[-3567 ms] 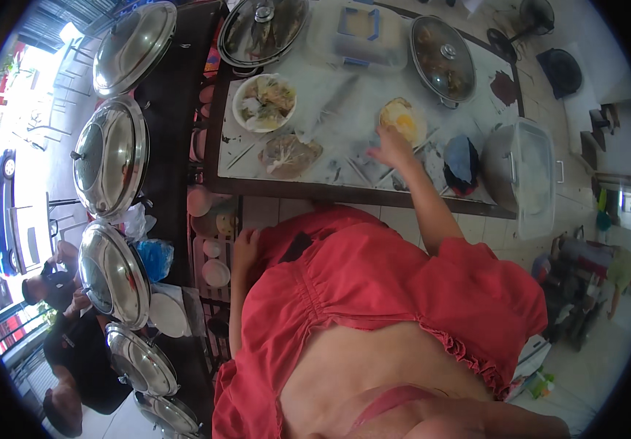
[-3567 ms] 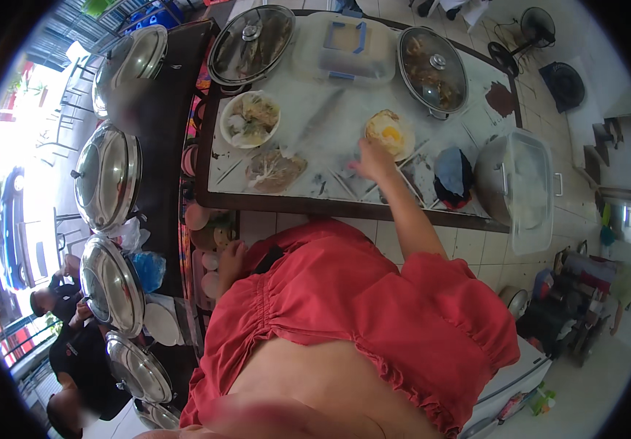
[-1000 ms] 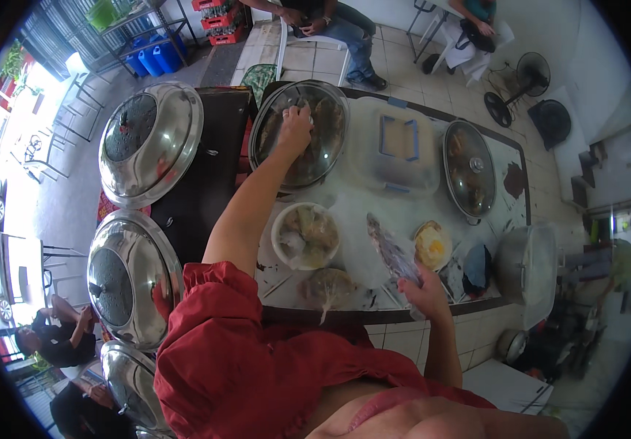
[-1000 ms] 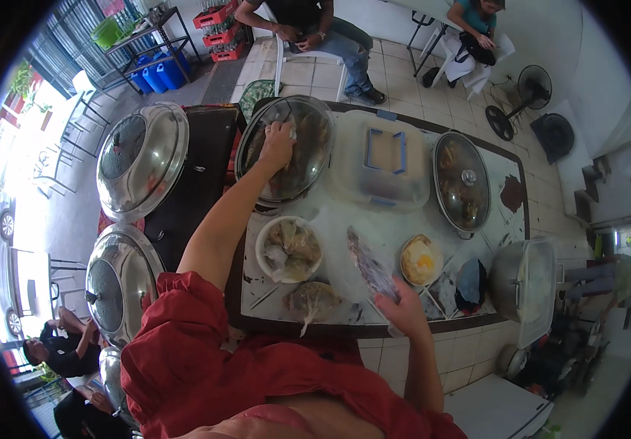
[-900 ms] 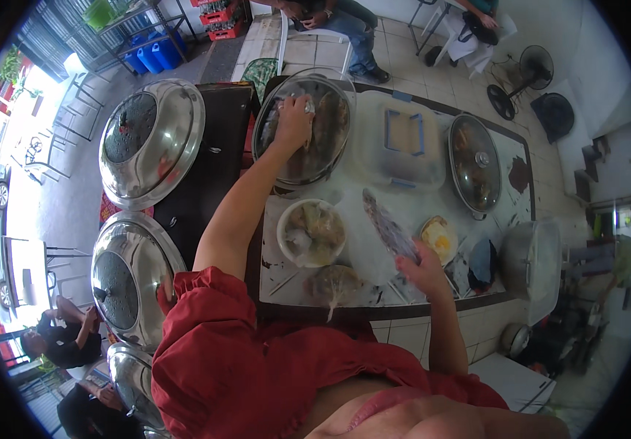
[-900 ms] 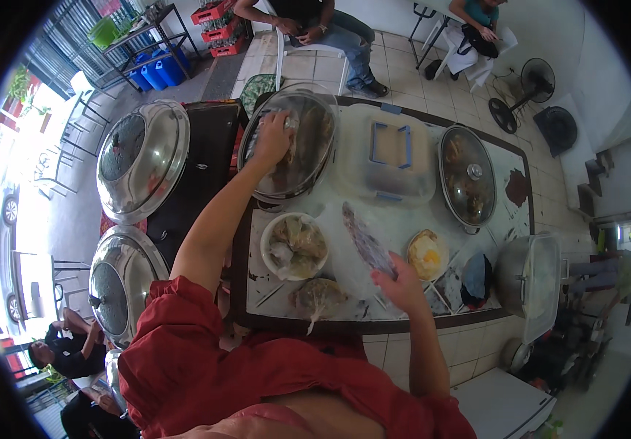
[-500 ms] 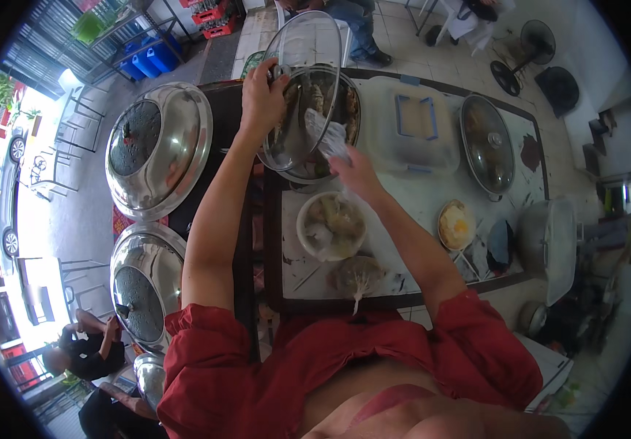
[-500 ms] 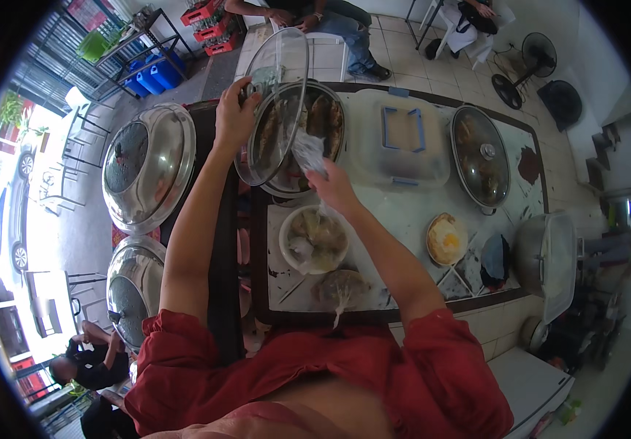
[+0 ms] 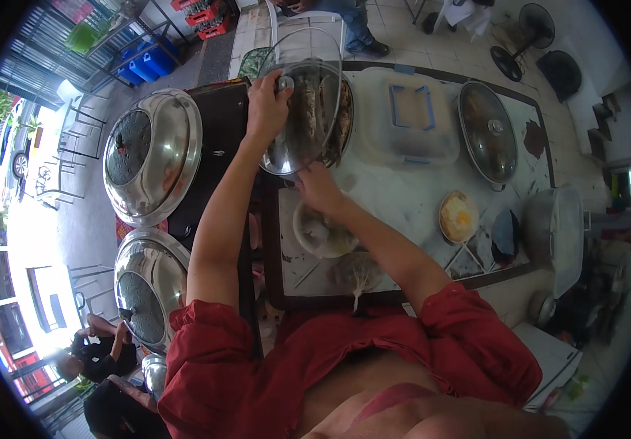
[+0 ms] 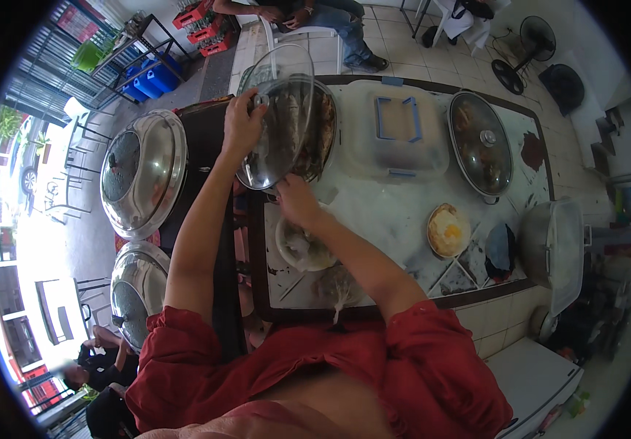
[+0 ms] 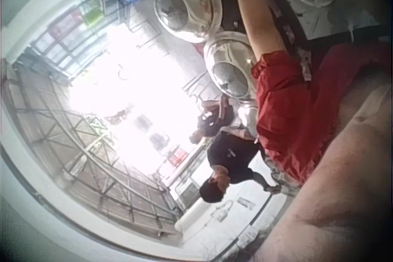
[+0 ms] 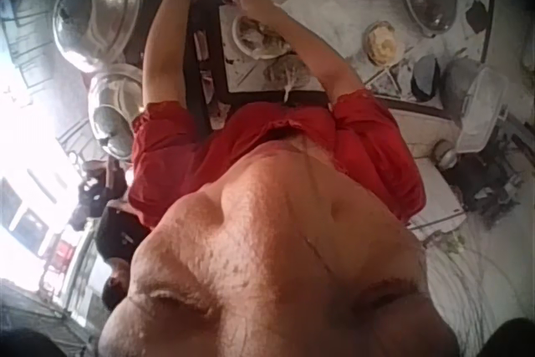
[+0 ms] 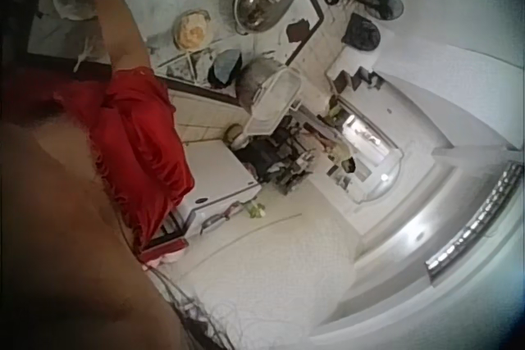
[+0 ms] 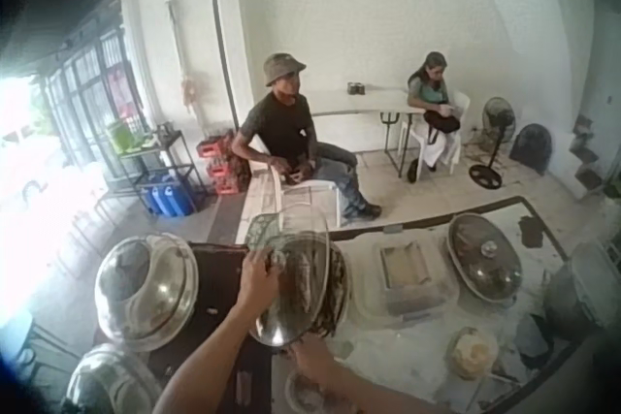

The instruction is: The person uses a spoon to transfer fish and broth from a large metal bowl into a clear plastic bag, ties the bag, and then repeats the process with a different dish from another metal bowl, placing the bags into a larger white plastic bag.

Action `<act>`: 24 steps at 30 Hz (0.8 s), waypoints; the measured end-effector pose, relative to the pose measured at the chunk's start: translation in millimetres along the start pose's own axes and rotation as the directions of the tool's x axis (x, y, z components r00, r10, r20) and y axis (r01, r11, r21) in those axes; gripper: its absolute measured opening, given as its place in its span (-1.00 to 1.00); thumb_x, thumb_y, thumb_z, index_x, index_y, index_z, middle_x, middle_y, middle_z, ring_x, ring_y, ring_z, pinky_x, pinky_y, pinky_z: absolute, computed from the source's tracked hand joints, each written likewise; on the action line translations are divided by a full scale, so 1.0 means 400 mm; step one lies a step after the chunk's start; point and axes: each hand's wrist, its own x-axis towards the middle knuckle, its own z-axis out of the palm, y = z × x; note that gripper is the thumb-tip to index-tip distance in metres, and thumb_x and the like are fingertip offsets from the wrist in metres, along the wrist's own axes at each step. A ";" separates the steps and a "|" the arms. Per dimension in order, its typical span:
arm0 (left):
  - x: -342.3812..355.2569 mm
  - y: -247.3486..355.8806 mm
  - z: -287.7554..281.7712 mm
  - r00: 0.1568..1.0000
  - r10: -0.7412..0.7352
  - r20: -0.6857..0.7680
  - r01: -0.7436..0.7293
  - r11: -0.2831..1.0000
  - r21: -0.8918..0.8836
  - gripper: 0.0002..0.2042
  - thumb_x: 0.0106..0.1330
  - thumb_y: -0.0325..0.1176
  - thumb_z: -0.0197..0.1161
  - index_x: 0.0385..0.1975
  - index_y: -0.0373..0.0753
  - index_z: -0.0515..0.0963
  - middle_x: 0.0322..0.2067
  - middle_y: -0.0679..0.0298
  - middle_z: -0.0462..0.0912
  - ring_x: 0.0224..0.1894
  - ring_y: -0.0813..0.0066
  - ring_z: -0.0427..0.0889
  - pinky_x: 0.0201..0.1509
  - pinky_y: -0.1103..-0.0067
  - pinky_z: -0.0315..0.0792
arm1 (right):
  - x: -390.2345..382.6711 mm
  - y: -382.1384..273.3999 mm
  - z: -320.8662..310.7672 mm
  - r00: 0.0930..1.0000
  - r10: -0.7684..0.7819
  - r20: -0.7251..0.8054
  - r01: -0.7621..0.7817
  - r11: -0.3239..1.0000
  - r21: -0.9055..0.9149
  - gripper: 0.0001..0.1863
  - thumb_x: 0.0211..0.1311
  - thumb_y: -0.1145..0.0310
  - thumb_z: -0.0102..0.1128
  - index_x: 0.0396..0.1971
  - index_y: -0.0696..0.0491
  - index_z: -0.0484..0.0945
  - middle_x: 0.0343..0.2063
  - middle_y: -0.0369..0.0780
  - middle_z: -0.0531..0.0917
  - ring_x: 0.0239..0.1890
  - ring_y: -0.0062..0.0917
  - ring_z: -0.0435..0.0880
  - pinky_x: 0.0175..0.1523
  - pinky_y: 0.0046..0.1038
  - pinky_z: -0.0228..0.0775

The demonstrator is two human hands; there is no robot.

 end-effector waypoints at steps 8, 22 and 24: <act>-0.101 -0.067 0.211 0.981 0.172 0.092 -0.177 0.983 0.054 -0.57 0.14 -0.45 0.30 0.05 -0.25 0.44 -0.07 -0.03 0.44 0.00 -0.05 0.44 0.11 0.23 0.32 | -0.310 -0.055 -0.323 0.997 0.007 -0.083 0.012 0.976 0.218 -0.73 0.04 0.55 0.23 -0.18 0.15 0.57 -0.22 -0.07 0.58 -0.16 -0.14 0.56 -0.06 -0.27 0.43; -0.163 -0.063 0.242 0.991 0.018 0.132 -0.051 0.968 0.247 -0.23 0.13 -0.29 0.38 0.31 -0.28 0.11 0.19 -0.24 0.23 0.21 -0.27 0.26 0.25 0.15 0.26 | -0.553 -0.003 -0.478 0.872 0.202 -0.446 -0.390 0.837 -0.383 -0.38 0.01 0.41 0.33 0.14 0.12 0.37 -0.18 -0.01 0.57 -0.14 -0.13 0.56 -0.06 -0.24 0.41; -0.216 0.006 0.237 0.993 -0.017 0.118 -0.019 0.954 0.298 -0.28 0.14 -0.31 0.37 0.28 -0.31 0.17 0.22 -0.23 0.22 0.25 -0.24 0.24 0.27 0.16 0.24 | -0.597 0.072 -0.427 0.855 0.251 -0.453 -0.454 0.784 -0.423 -0.31 0.00 0.37 0.34 0.20 0.10 0.32 -0.18 -0.02 0.58 -0.14 -0.14 0.58 -0.05 -0.24 0.41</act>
